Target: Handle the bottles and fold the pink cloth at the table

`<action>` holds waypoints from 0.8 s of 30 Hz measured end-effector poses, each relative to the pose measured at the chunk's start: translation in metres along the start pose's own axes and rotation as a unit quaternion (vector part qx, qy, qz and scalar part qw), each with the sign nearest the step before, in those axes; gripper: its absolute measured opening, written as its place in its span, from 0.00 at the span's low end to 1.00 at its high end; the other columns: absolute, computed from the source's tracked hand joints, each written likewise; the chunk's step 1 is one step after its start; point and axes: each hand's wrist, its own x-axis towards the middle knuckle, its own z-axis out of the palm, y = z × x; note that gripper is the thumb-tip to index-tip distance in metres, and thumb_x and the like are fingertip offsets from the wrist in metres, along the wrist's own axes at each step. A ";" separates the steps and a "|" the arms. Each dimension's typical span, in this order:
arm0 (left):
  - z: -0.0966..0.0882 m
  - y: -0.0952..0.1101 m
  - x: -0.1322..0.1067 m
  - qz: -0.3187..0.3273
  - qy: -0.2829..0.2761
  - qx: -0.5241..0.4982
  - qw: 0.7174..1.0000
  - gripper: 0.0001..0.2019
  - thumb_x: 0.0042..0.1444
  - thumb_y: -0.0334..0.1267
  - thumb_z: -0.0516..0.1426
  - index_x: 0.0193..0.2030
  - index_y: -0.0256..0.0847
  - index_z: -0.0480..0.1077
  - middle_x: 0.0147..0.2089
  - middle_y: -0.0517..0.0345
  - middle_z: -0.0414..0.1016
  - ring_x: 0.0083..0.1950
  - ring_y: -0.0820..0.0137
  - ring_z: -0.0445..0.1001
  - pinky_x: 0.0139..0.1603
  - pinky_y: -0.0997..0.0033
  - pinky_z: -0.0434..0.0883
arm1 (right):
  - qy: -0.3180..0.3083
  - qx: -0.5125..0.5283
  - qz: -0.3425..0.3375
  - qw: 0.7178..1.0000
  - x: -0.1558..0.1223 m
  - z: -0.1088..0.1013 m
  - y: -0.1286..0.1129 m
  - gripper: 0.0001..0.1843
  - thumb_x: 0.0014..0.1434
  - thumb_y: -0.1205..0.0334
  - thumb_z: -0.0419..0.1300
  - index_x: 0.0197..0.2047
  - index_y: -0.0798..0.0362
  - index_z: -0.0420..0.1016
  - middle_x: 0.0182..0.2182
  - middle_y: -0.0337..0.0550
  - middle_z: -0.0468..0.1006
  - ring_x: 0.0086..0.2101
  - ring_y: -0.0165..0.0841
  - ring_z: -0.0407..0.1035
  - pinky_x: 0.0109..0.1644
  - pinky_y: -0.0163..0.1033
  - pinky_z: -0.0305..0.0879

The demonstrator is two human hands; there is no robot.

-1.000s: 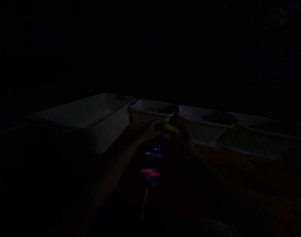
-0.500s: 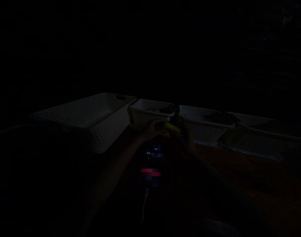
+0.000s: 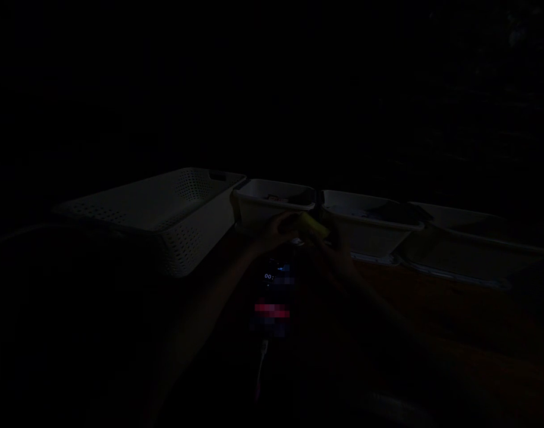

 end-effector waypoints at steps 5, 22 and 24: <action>-0.002 0.005 -0.005 0.002 -0.048 0.047 0.998 0.29 0.48 0.42 0.63 0.58 0.41 0.66 0.59 0.51 0.69 0.59 0.60 0.69 0.57 0.62 0.68 | -0.028 -0.043 -0.005 0.999 -0.001 -0.002 -0.003 0.27 0.54 0.49 0.63 0.54 0.54 0.69 0.47 0.50 0.76 0.42 0.39 0.74 0.41 0.41 0.72; 0.002 0.006 -0.003 -0.012 -0.046 0.071 0.996 0.29 0.51 0.45 0.62 0.58 0.36 0.66 0.56 0.47 0.72 0.54 0.62 0.73 0.53 0.62 0.71 | -0.028 0.022 0.009 0.999 0.003 -0.002 0.002 0.23 0.54 0.49 0.63 0.48 0.55 0.70 0.44 0.48 0.77 0.40 0.36 0.73 0.41 0.40 0.72; 0.003 0.006 -0.003 -0.017 -0.046 0.082 0.995 0.28 0.51 0.46 0.62 0.57 0.36 0.67 0.55 0.47 0.73 0.51 0.63 0.74 0.51 0.63 0.72 | -0.034 0.016 0.015 0.999 0.003 -0.003 0.002 0.22 0.54 0.48 0.64 0.44 0.56 0.72 0.40 0.48 0.78 0.38 0.36 0.73 0.39 0.39 0.71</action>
